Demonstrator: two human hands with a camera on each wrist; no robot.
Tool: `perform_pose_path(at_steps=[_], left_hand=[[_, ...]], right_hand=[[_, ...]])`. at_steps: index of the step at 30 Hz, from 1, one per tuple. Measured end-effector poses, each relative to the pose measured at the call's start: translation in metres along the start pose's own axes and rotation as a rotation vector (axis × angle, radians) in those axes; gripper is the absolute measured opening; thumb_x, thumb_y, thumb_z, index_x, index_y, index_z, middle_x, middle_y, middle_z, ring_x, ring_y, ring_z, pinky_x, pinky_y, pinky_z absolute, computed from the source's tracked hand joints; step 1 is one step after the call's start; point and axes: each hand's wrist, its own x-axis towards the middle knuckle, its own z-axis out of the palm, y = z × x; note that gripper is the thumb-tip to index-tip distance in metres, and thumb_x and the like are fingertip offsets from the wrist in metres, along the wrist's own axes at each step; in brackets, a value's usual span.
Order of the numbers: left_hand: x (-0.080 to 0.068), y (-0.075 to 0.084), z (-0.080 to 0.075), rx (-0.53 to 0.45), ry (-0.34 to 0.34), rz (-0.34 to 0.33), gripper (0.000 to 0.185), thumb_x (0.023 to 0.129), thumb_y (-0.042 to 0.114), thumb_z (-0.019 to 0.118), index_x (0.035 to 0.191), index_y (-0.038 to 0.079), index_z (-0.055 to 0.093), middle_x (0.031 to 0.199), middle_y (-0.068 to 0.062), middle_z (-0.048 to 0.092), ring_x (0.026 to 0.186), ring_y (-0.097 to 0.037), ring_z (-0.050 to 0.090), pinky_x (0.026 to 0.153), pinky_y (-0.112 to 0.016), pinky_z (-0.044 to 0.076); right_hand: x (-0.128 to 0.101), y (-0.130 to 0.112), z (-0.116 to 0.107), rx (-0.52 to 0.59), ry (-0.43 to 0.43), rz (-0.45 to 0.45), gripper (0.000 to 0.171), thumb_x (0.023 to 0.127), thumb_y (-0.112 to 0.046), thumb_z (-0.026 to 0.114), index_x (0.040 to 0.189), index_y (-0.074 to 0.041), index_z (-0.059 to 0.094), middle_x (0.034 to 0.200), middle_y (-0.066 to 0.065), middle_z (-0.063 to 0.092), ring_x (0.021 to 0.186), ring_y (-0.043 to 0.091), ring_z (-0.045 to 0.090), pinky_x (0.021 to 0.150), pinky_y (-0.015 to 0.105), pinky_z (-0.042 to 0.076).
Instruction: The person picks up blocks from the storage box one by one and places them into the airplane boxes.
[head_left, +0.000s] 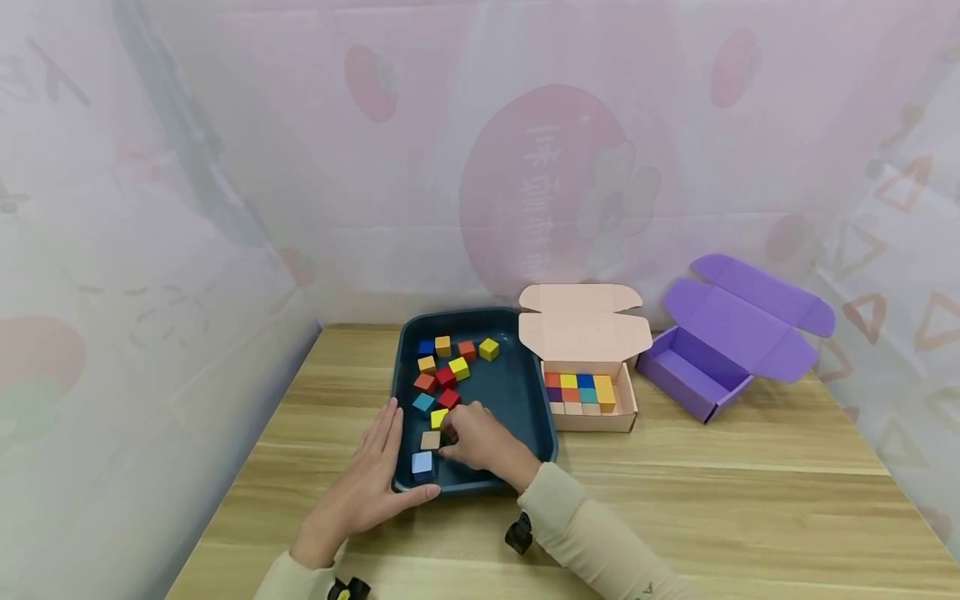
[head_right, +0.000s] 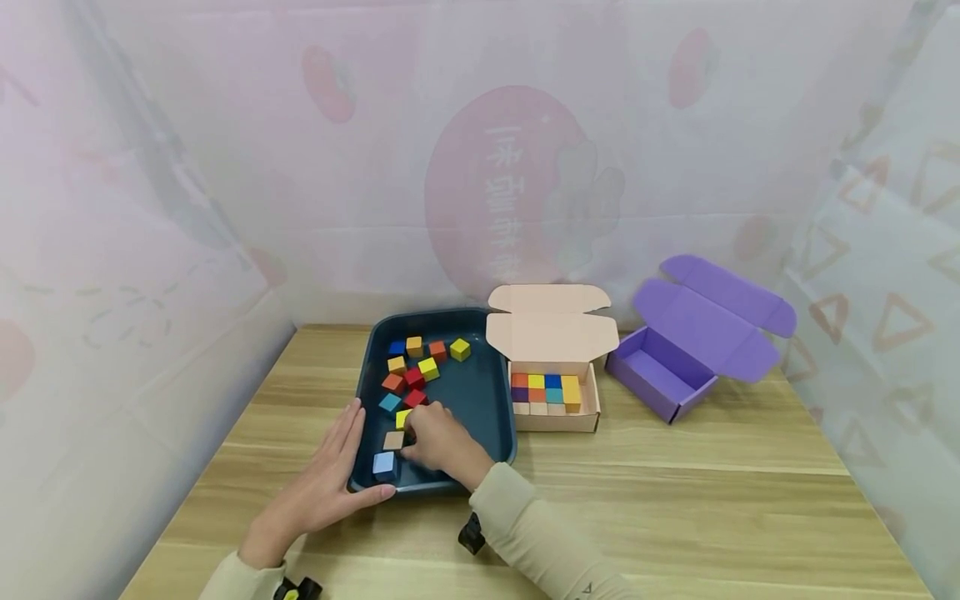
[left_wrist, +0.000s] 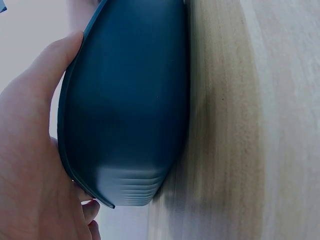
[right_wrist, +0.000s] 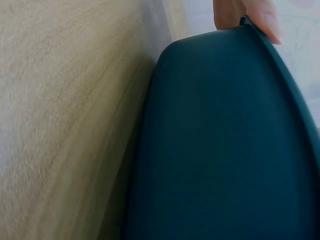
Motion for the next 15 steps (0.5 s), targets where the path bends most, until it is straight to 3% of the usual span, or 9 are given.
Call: perform_pose_path(at_steps=[7,15], left_hand=[[0.0003,0.0011,-0.0012,-0.017,-0.002,-0.001,0.124,0.087,0.072,0.070,0.170,0.007,0.006,0.180,-0.013,-0.002,0.166,-0.038,0.006,0.131,-0.066,0.016],[0.0002,0.0000,-0.0008,-0.028,-0.010,-0.009,0.125,0.087,0.072,0.070,0.170,0.006,0.005,0.180,-0.013,-0.002,0.166,-0.037,0.006,0.132,-0.065,0.016]], right_hand=[[0.0058,-0.0023,0.0055,-0.006,0.028,-0.018,0.028,0.091,-0.024,0.085,0.114,-0.009,0.080,0.092,0.000,0.079,0.067,0.003,0.063,0.075,0.019,0.062],[0.0085,-0.0061,0.0063,-0.013,0.017,-0.014,0.026,0.091,-0.020,0.085,0.115,-0.010,0.080,0.096,0.001,0.080,0.071,0.004,0.065,0.080,0.023,0.064]])
